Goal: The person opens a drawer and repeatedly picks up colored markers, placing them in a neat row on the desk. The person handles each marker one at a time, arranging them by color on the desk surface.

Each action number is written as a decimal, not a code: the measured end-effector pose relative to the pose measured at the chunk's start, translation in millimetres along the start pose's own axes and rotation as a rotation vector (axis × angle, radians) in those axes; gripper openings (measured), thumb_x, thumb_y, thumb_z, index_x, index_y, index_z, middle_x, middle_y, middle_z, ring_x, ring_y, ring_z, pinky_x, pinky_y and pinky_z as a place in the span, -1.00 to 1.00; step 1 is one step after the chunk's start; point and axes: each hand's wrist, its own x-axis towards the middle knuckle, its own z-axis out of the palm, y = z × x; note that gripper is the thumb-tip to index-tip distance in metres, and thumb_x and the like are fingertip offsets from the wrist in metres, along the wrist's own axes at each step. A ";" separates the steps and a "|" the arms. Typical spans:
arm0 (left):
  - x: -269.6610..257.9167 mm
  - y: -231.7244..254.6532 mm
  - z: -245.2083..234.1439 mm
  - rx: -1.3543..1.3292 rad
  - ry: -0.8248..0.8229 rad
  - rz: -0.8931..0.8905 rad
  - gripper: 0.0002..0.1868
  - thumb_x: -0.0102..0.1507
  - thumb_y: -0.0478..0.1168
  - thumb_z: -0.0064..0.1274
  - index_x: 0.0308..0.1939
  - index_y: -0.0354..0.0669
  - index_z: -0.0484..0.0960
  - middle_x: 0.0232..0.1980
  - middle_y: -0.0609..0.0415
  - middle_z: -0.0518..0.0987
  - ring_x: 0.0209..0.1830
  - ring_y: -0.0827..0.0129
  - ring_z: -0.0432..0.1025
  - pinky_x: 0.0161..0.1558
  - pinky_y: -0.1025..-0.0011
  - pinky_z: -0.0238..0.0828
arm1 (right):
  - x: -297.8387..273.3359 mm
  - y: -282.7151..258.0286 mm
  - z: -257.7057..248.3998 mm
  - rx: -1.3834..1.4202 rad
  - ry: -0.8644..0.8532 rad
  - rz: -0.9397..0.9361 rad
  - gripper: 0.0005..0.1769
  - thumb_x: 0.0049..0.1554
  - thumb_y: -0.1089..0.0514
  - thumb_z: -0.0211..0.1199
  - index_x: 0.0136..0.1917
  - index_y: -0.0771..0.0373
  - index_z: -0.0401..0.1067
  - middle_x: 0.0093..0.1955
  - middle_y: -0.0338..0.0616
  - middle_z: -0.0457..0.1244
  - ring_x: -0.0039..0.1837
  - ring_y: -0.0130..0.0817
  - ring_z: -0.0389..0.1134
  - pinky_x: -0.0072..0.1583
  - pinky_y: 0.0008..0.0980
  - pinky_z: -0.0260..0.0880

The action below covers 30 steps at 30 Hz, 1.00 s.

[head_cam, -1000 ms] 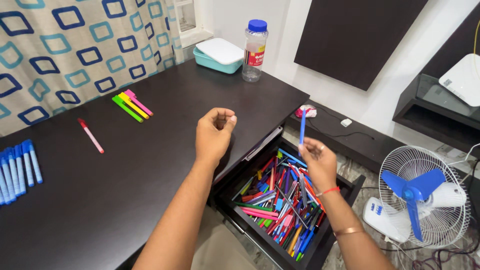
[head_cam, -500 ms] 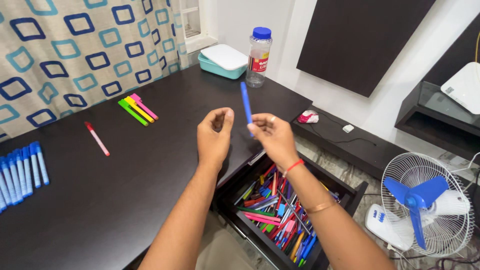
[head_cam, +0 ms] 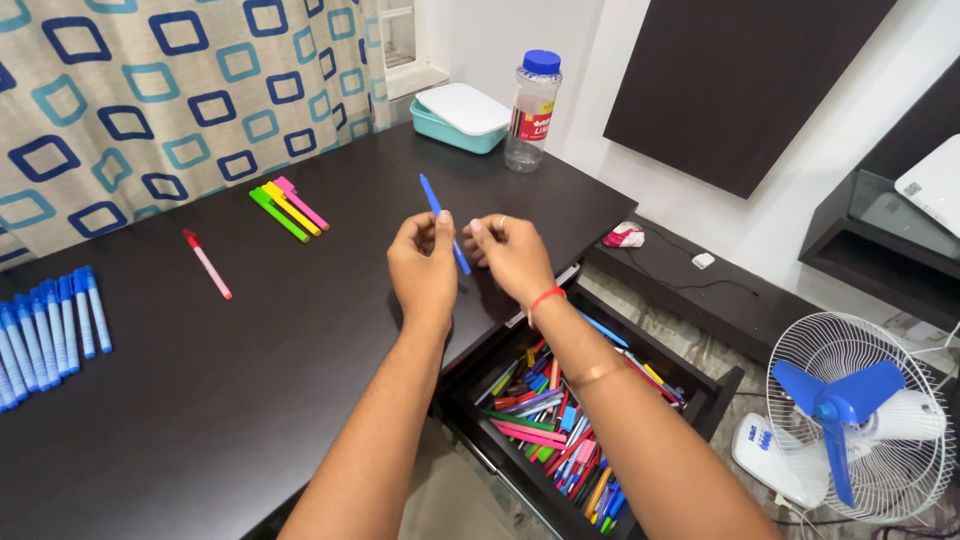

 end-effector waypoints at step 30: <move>5.8 34.9 -52.5 0.526 -0.178 0.214 -0.84 0.21 -0.22 0.23 -0.17 -0.19 0.76 -0.37 0.04 0.69 -0.44 0.46 0.53 -0.31 0.43 0.49 | 21.4 -18.1 34.7 -0.960 0.084 -0.228 -0.80 0.21 0.00 0.25 -0.06 0.17 0.48 -0.09 0.09 0.41 -0.01 0.14 0.44 0.05 0.07 0.41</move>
